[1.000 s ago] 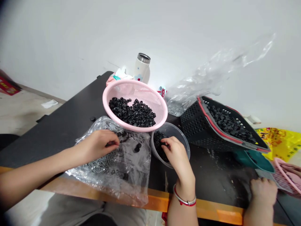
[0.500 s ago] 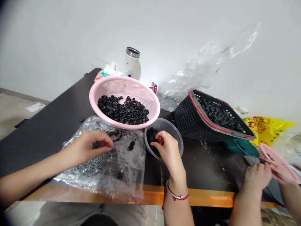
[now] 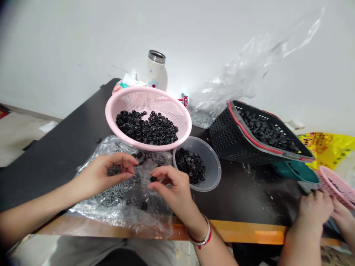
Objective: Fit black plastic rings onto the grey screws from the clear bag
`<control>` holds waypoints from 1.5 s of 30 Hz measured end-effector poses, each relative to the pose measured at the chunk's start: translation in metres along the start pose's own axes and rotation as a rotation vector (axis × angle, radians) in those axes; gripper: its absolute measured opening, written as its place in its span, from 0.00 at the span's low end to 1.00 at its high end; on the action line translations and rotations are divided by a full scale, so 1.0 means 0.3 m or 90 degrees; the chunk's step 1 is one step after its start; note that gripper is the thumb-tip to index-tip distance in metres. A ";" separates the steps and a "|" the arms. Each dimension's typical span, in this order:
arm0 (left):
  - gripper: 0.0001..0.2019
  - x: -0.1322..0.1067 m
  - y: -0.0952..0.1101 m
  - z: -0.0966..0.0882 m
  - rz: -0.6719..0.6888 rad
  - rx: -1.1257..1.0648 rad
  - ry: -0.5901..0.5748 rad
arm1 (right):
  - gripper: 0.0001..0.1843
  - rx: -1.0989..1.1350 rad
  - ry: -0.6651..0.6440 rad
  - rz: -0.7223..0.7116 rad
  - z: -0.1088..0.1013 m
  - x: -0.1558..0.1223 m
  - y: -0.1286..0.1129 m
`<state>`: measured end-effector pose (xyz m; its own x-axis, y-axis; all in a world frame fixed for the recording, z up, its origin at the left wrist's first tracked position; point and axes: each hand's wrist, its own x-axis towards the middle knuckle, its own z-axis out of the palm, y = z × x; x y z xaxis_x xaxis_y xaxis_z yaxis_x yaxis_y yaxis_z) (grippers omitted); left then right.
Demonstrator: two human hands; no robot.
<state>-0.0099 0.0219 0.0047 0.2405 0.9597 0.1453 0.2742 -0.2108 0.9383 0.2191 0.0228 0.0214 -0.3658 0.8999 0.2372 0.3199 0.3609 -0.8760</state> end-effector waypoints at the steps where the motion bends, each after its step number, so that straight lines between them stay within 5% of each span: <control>1: 0.10 -0.002 0.001 0.001 0.002 -0.005 -0.003 | 0.10 0.012 -0.015 0.010 0.019 -0.003 0.005; 9: 0.13 -0.017 0.012 0.008 0.007 0.016 -0.035 | 0.13 -0.008 0.006 -0.030 0.096 -0.016 0.036; 20: 0.13 -0.053 0.011 0.030 0.160 0.169 -0.048 | 0.16 0.080 -0.011 0.024 0.127 -0.028 0.044; 29: 0.09 -0.028 0.001 0.034 0.074 0.045 -0.020 | 0.15 0.382 -0.051 0.253 0.135 -0.001 0.059; 34: 0.05 -0.017 -0.012 0.038 0.001 0.125 0.013 | 0.02 0.078 -0.032 0.072 0.117 0.003 0.069; 38: 0.07 0.004 -0.006 0.009 -0.013 0.092 0.072 | 0.09 -0.107 -0.152 -0.081 0.097 0.001 0.061; 45: 0.08 0.019 -0.009 0.004 -0.119 -0.045 0.101 | 0.14 -0.380 -0.276 -0.126 0.158 0.002 0.065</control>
<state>-0.0082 0.0277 0.0026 0.0412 0.9991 0.0101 0.2336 -0.0194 0.9721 0.1838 0.0188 -0.0155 -0.7365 0.6725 0.0725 0.5858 0.6877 -0.4288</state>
